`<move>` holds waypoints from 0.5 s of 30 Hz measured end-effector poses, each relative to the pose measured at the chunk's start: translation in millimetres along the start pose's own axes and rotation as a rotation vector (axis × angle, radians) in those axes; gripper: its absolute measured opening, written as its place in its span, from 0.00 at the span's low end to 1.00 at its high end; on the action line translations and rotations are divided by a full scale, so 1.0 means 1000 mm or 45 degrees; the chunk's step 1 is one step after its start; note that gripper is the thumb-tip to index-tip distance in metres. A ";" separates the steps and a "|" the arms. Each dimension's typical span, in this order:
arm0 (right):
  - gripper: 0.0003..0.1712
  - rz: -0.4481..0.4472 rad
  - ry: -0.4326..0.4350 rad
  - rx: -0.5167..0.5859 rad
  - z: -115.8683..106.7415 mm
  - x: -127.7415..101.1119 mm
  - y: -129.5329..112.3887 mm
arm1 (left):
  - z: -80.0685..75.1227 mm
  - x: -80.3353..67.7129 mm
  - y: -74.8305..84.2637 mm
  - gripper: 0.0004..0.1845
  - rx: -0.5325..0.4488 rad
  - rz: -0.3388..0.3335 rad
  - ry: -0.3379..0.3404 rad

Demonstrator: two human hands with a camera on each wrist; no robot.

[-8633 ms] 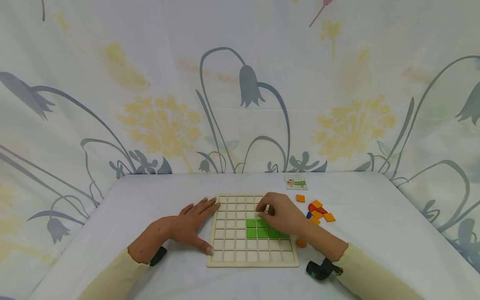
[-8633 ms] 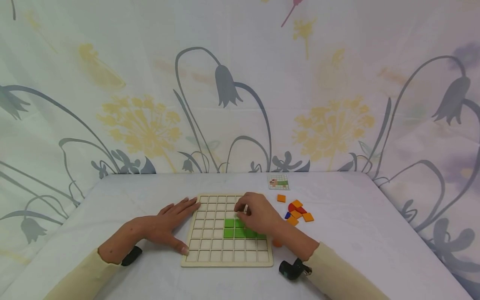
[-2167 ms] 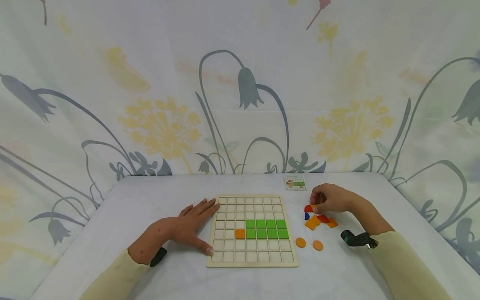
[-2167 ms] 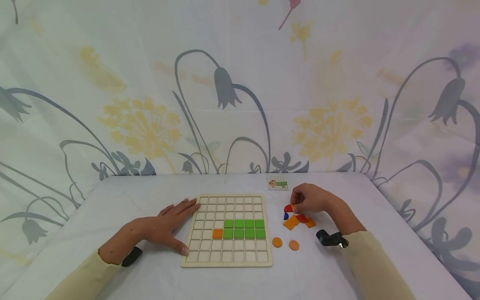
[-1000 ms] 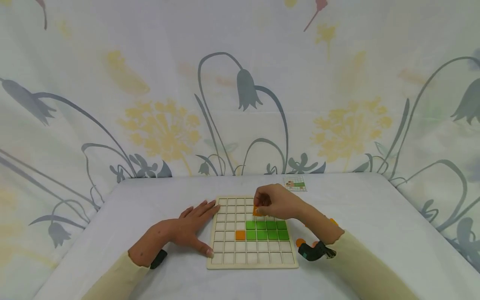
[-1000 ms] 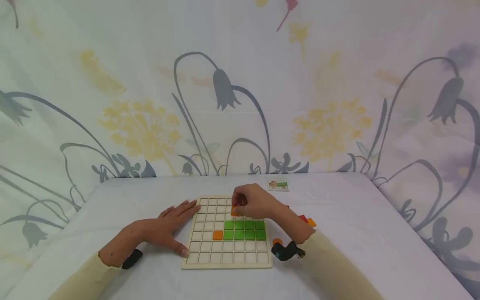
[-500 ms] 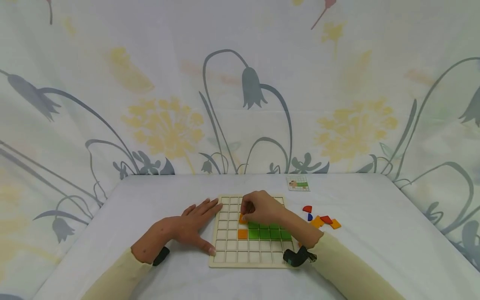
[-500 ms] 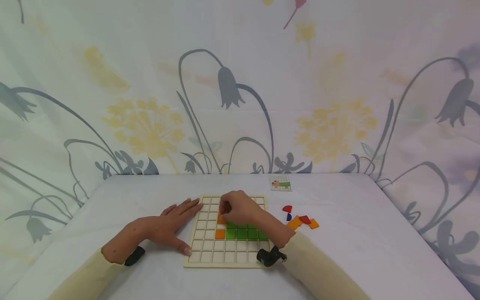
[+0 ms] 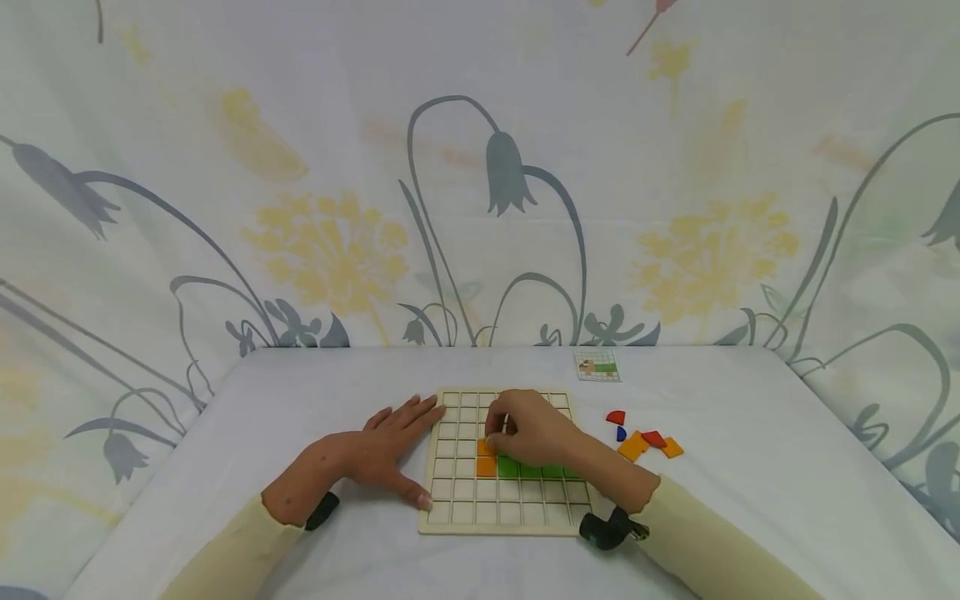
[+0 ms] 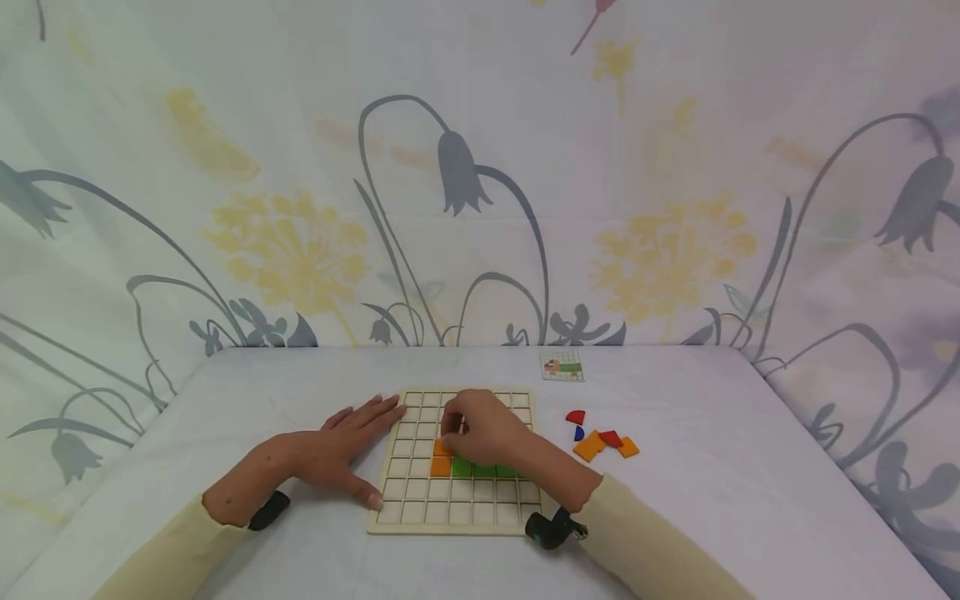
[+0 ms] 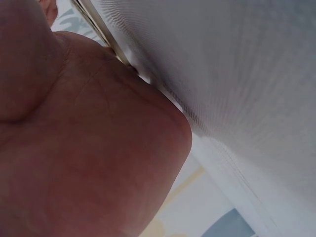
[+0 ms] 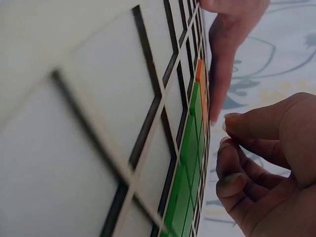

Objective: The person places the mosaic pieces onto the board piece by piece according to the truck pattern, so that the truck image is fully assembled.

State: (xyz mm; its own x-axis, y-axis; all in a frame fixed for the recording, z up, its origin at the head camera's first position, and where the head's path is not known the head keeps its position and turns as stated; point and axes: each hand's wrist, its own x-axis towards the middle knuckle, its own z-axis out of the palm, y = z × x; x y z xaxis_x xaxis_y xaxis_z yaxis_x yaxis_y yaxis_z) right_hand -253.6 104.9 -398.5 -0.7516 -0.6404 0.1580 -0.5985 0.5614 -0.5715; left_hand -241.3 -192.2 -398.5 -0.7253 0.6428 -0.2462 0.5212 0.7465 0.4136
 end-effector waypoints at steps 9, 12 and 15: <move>0.09 0.016 0.162 -0.040 -0.025 -0.046 0.024 | 0.002 0.004 -0.001 0.69 0.004 -0.017 0.001; 0.09 0.032 0.198 -0.095 -0.036 -0.066 0.037 | 0.001 0.003 0.000 0.69 0.003 -0.026 0.000; 0.09 0.079 0.229 -0.155 -0.049 -0.085 0.052 | 0.001 0.002 0.001 0.69 0.001 -0.027 -0.003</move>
State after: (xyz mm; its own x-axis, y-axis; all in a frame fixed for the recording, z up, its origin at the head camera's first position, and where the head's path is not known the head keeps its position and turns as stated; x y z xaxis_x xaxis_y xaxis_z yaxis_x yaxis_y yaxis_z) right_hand -234.5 213.6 -402.5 -0.8186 -0.5054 0.2728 -0.5707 0.6628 -0.4848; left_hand -241.8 -190.3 -399.5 -0.7351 0.6274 -0.2569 0.5063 0.7600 0.4074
